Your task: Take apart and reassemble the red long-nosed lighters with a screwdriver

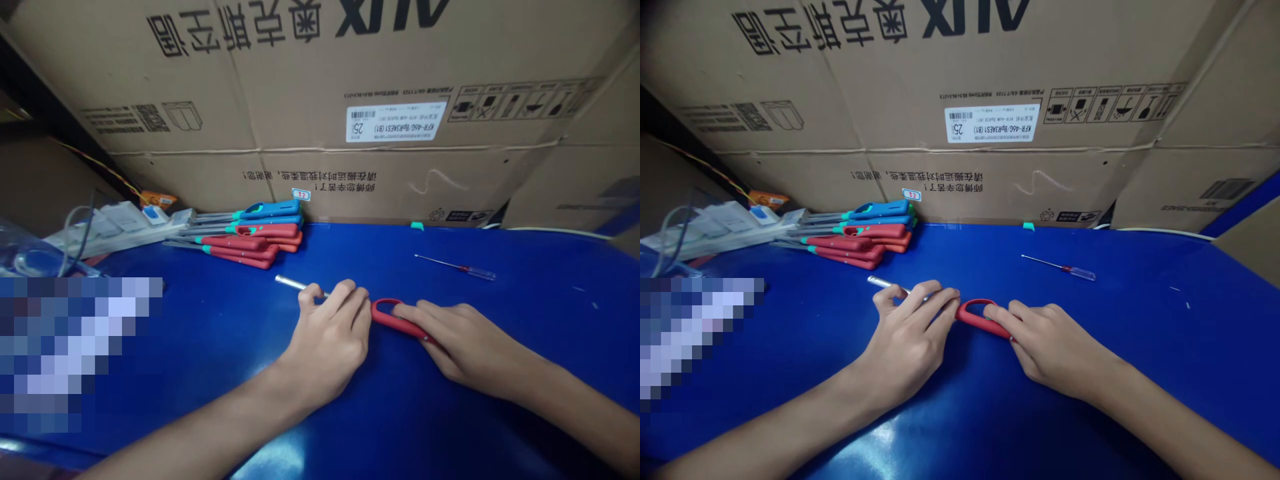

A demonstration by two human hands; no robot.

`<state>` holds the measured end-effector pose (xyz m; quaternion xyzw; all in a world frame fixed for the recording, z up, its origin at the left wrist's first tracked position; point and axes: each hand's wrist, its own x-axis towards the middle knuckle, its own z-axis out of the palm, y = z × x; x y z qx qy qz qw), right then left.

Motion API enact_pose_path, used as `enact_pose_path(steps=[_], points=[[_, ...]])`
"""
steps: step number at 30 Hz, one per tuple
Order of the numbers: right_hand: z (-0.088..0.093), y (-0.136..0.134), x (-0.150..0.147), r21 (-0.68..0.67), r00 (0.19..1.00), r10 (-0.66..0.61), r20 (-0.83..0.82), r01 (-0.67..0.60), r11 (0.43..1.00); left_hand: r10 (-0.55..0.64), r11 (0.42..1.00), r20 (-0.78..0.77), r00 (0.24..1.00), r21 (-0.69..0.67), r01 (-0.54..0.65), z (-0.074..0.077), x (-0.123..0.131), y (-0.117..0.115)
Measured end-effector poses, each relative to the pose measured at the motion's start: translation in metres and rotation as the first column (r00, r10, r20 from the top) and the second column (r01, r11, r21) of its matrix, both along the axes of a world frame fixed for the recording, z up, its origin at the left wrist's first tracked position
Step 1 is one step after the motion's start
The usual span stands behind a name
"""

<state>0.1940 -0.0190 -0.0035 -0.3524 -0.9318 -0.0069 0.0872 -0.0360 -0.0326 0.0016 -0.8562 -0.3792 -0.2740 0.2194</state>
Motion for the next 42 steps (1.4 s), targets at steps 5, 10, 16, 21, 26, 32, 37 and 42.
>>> enact_pose_path(steps=[5,10,16,21,26,32,37,42], points=[[0.000,-0.001,0.000,0.087,0.999,0.001,0.051,-0.006,0.996,-0.003,1.000,0.009,1.000,0.008,0.003,0.000,0.001,0.002],[-0.001,-0.004,-0.002,0.116,0.996,-0.024,0.086,0.014,0.993,-0.005,1.000,0.002,1.000,0.010,0.005,0.001,0.001,0.001],[0.000,-0.005,-0.003,0.089,0.997,-0.024,0.077,0.017,0.996,-0.012,1.000,-0.005,1.000,-0.008,0.012,0.000,0.001,0.000],[0.000,-0.003,-0.002,0.052,0.997,-0.013,0.076,0.009,0.999,-0.028,1.000,0.009,1.000,0.000,0.028,0.002,0.002,0.000],[-0.001,0.000,-0.001,0.107,1.000,0.005,0.031,-0.008,0.994,-0.022,1.000,0.017,1.000,0.007,0.022,0.004,0.002,0.001],[-0.004,0.008,0.007,0.261,0.995,0.092,-0.031,-0.080,0.962,-0.050,0.999,0.028,0.998,-0.010,0.050,0.012,0.003,-0.006],[-0.012,0.012,0.017,0.464,0.986,0.120,-0.117,-0.052,0.884,-0.111,0.994,0.046,0.993,0.024,0.110,0.023,0.002,-0.023],[-0.020,0.013,0.019,0.499,0.983,0.126,-0.136,-0.042,0.866,-0.114,0.993,0.029,0.993,0.035,0.113,0.027,0.000,-0.030]])
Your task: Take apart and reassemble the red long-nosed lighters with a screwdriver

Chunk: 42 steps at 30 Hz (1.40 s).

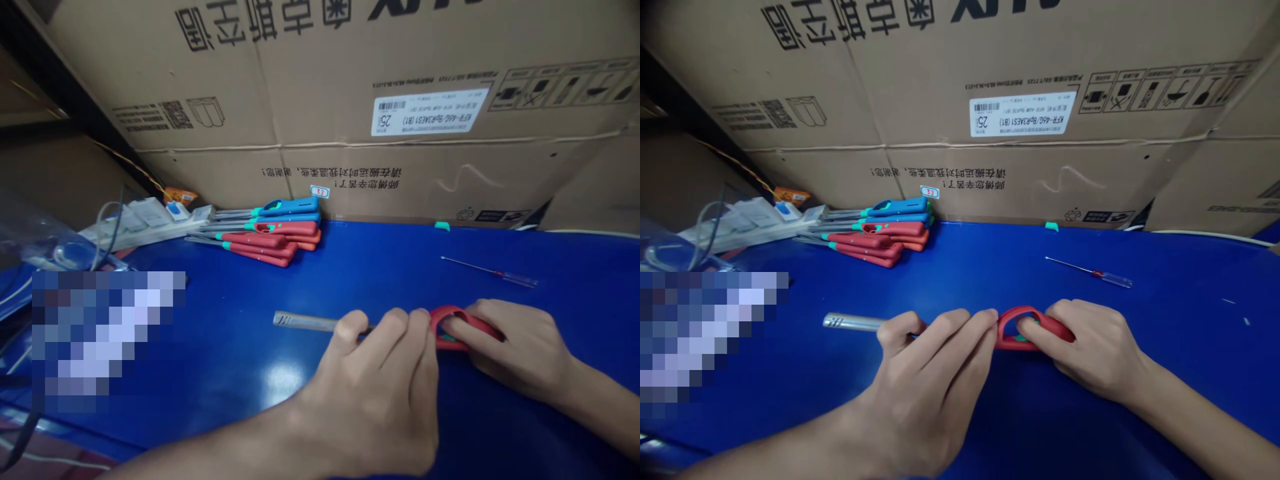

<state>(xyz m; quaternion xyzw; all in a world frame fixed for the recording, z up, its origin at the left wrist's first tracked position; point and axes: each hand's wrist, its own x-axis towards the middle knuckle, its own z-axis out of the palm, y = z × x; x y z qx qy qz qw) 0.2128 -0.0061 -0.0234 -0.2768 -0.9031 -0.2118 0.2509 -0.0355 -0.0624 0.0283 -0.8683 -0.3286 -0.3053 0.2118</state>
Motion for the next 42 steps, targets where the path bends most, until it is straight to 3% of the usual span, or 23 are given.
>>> enact_pose_path(steps=[7,15,42], points=[[0.0011,0.0005,-0.0029,-0.054,1.000,0.021,-0.022,-0.022,0.998,0.035,0.999,-0.001,0.999,-0.016,-0.035,-0.0019,0.0023,-0.0008],[0.0052,0.0052,-0.0073,0.093,0.997,0.075,0.030,-0.077,0.993,0.066,0.998,-0.022,0.998,0.020,-0.066,-0.0083,0.0032,0.0006],[0.0064,0.0057,-0.0091,0.019,0.994,0.108,0.013,-0.108,0.994,0.069,0.997,-0.012,0.998,-0.026,-0.069,-0.0092,0.0037,0.0039]])
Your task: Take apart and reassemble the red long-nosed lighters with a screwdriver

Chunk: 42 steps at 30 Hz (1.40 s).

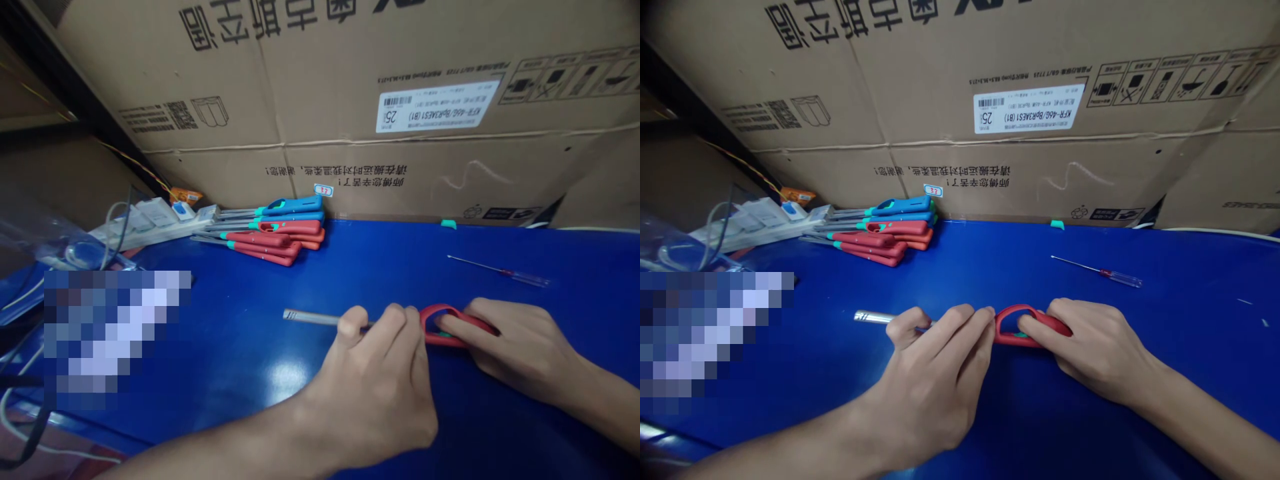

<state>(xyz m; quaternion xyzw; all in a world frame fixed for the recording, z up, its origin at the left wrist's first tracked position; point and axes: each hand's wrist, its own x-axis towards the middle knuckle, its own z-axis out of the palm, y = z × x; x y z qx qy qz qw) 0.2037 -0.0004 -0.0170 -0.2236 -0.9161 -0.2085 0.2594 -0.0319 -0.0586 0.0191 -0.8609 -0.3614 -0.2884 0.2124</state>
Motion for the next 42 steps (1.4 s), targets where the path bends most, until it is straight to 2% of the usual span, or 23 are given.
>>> enact_pose_path(steps=[8,14,18,25,29,34,42], points=[[0.005,0.001,-0.002,-0.008,1.000,0.022,0.006,-0.022,1.000,0.002,1.000,-0.017,1.000,0.000,-0.002,-0.003,0.001,0.001],[0.002,0.003,-0.005,-0.119,0.999,-0.004,0.037,0.008,0.993,0.023,1.000,-0.043,0.999,0.017,-0.022,-0.005,-0.005,0.014],[0.009,-0.002,-0.004,-0.233,0.999,-0.033,-0.032,0.025,0.972,0.009,1.000,0.011,1.000,-0.001,-0.009,-0.007,-0.013,0.029],[0.023,-0.007,0.004,-0.272,0.978,-0.046,-0.203,-0.011,0.962,-0.011,0.994,0.037,0.999,-0.106,0.015,-0.008,-0.022,0.044],[0.024,-0.007,0.006,-0.360,0.971,-0.068,-0.228,-0.019,0.933,-0.006,0.984,-0.021,1.000,-0.176,0.002,-0.009,-0.023,0.049],[0.026,-0.007,0.006,-0.489,0.983,-0.127,-0.130,0.047,0.871,-0.036,0.986,-0.013,0.999,-0.163,0.034,-0.011,-0.022,0.052],[0.022,-0.007,0.001,-0.540,0.979,-0.107,-0.175,-0.005,0.842,-0.081,0.982,0.035,0.996,-0.169,0.086,-0.011,-0.023,0.051]])
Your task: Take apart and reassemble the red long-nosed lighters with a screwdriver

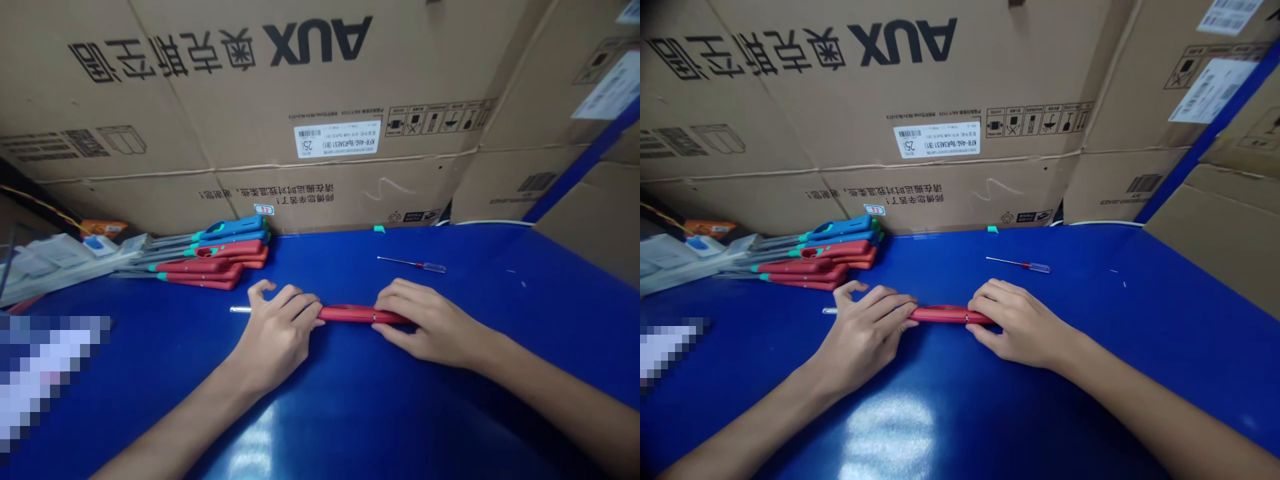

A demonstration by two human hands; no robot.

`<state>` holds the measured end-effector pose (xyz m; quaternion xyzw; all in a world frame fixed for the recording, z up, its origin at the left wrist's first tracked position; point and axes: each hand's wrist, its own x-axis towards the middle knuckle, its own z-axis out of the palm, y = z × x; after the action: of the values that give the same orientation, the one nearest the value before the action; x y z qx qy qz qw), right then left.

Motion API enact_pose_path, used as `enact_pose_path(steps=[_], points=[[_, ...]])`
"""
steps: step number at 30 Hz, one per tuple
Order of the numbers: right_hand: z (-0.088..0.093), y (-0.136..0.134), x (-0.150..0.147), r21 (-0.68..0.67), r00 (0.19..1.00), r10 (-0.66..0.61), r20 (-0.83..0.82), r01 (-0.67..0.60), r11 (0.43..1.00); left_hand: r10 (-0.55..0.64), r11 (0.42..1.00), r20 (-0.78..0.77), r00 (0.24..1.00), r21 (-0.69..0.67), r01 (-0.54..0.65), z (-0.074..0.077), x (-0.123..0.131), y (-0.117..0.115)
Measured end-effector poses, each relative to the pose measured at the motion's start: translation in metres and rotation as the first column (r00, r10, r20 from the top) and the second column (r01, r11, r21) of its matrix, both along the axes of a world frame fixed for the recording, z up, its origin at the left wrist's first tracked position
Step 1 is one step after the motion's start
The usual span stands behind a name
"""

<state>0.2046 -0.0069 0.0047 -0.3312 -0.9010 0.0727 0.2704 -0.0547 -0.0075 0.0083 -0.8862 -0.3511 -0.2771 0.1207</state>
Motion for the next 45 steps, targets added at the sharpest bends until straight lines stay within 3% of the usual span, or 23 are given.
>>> enact_pose_path(steps=[11,16,28,45], points=[[-0.001,-0.002,-0.002,-0.001,0.998,0.049,-0.029,-0.049,0.999,-0.052,0.990,-0.043,0.998,-0.132,0.046,-0.002,0.003,-0.003],[-0.002,-0.004,-0.005,-0.048,0.998,0.047,-0.036,-0.049,0.998,-0.108,0.989,-0.020,0.994,-0.103,0.105,-0.003,0.002,-0.002],[-0.007,-0.009,-0.016,0.004,0.979,0.119,-0.165,-0.120,0.993,-0.176,0.983,-0.014,0.984,-0.058,0.175,0.000,0.008,-0.006],[-0.009,-0.007,-0.024,-0.040,0.969,0.118,-0.216,-0.130,0.991,-0.148,0.981,-0.051,0.988,-0.138,0.140,-0.003,0.011,-0.011]])
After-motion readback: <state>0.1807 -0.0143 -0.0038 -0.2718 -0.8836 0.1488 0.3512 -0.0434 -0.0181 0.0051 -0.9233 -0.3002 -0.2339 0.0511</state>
